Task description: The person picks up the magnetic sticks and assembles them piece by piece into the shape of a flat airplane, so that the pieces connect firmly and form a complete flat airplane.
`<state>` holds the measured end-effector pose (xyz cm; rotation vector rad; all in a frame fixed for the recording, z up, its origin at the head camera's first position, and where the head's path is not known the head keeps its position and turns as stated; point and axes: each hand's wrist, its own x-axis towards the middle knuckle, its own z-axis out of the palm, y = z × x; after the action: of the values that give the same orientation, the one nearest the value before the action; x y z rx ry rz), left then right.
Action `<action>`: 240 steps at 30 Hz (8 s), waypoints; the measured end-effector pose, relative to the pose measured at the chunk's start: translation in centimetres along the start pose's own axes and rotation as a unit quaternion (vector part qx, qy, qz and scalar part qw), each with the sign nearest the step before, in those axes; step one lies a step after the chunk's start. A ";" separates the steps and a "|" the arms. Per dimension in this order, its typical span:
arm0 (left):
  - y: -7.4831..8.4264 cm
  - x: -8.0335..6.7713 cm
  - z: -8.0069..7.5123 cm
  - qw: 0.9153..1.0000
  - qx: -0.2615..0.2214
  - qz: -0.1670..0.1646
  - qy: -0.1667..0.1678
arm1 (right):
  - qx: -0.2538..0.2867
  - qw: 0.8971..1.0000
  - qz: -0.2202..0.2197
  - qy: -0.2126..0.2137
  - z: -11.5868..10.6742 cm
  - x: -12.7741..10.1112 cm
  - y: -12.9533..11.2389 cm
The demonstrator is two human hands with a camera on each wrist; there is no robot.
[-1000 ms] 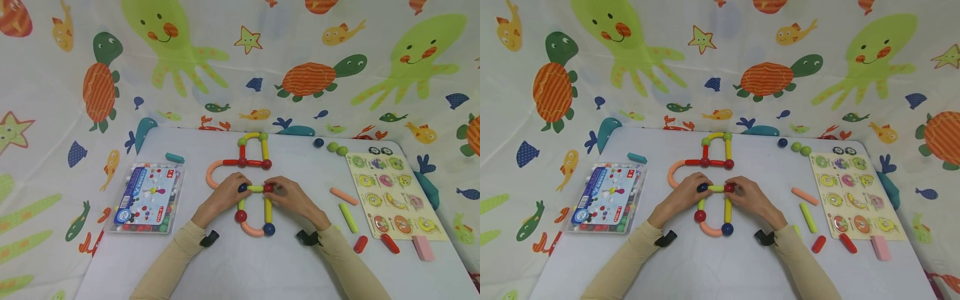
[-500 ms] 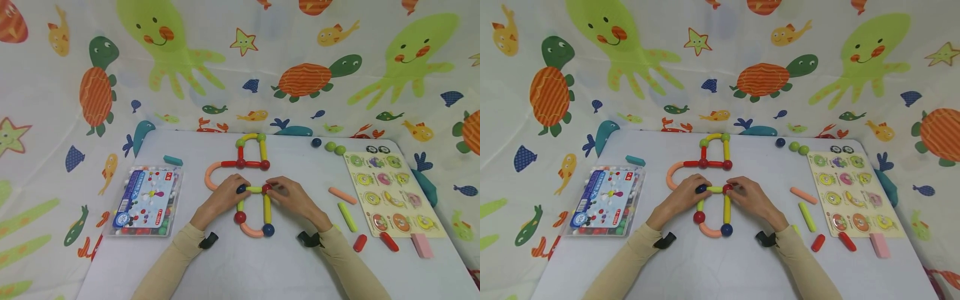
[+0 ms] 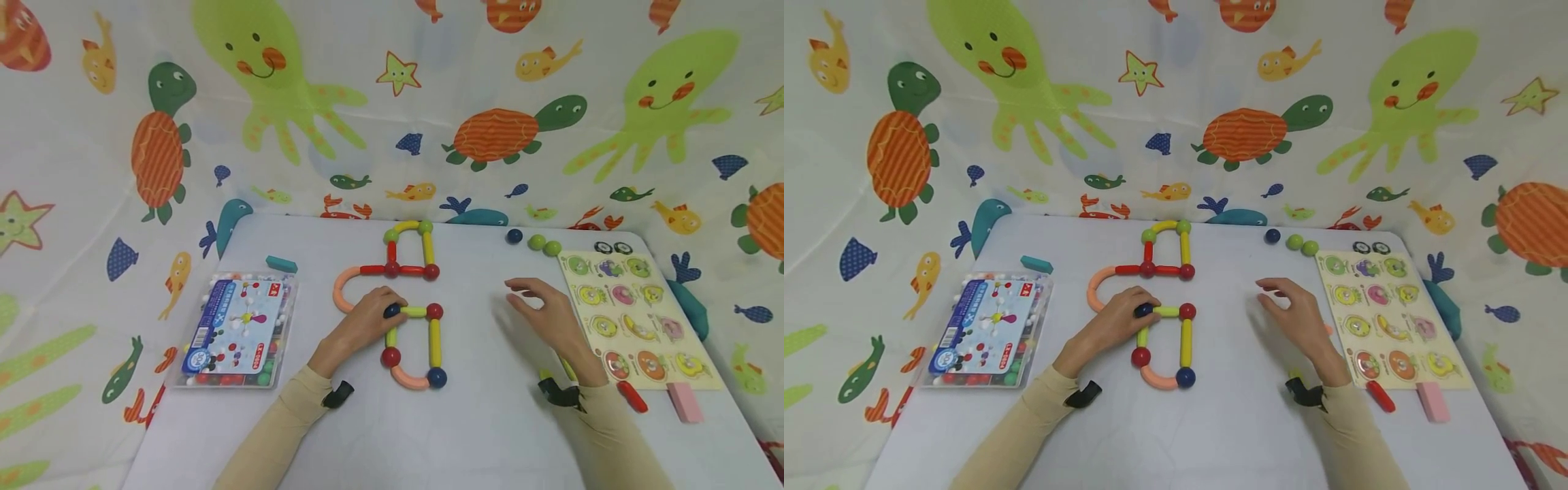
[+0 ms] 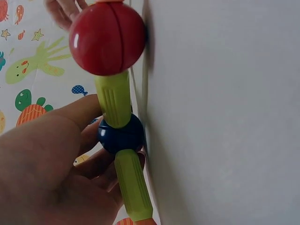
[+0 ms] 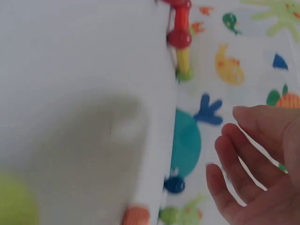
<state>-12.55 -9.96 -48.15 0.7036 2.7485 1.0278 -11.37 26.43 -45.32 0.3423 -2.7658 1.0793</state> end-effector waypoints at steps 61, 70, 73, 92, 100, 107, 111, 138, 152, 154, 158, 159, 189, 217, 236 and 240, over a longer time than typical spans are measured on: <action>-0.3 0.0 0.1 1.000 -0.010 0.010 -0.001 | -0.012 0.995 0.001 -0.103 5.5 5.4 -1.7; -0.4 0.0 -0.1 1.000 -0.013 0.001 -0.002 | -0.013 0.993 0.007 -0.115 6.9 6.0 -1.8; -0.4 0.0 -0.1 1.000 -0.013 0.002 -0.002 | -0.014 0.993 0.002 -0.115 7.2 6.0 -1.8; -0.3 0.0 0.0 1.000 -0.010 -0.002 -0.007 | -0.009 0.991 0.015 -0.132 6.7 5.9 -1.9; -0.4 0.0 0.3 1.000 -0.007 -0.001 -0.006 | -0.024 0.997 0.003 -0.068 2.8 4.1 -0.9; -0.4 0.1 -0.1 1.000 -0.012 0.002 0.004 | -0.058 0.998 0.018 0.008 -2.5 0.8 1.2; -0.4 0.1 -0.2 1.000 -0.014 0.001 0.002 | -0.074 0.996 0.050 0.026 -4.9 -1.8 2.2; -0.4 0.1 0.0 1.000 -0.020 0.004 0.005 | -0.106 0.983 0.119 -0.091 -4.5 -7.8 3.7; -0.4 0.0 0.0 1.000 -0.016 0.013 0.009 | -0.027 0.995 -0.071 -0.068 -0.4 -1.3 0.1; -0.3 0.0 -0.1 1.000 -0.017 0.014 0.008 | -0.009 0.993 -0.075 -0.085 0.5 -0.3 -0.5; -0.1 0.0 -0.2 1.000 -0.016 0.010 0.005 | 0.017 0.989 -0.087 -0.118 2.3 1.2 -1.4; -0.1 0.0 -0.2 1.000 -0.016 0.009 0.004 | 0.023 0.988 -0.089 -0.128 2.7 1.4 -1.5; -0.2 0.0 -0.2 1.000 -0.012 0.002 0.001 | 0.022 0.977 -0.091 -0.191 5.9 2.9 -1.6; -0.2 0.3 -0.5 1.000 -0.009 0.006 -0.002 | -0.015 0.981 -0.084 -0.174 6.6 3.5 -2.1; 0.0 0.0 -0.5 1.000 -0.013 0.000 -0.004 | 0.011 0.984 -0.071 -0.161 6.3 3.0 -2.0; 0.0 0.0 -0.6 1.000 -0.013 -0.001 -0.005 | 0.016 0.989 -0.051 -0.137 5.4 3.0 -2.0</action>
<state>-12.72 -10.27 -47.72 0.6991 2.7222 1.0558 -14.00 20.84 -47.26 0.6751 -2.9281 1.1285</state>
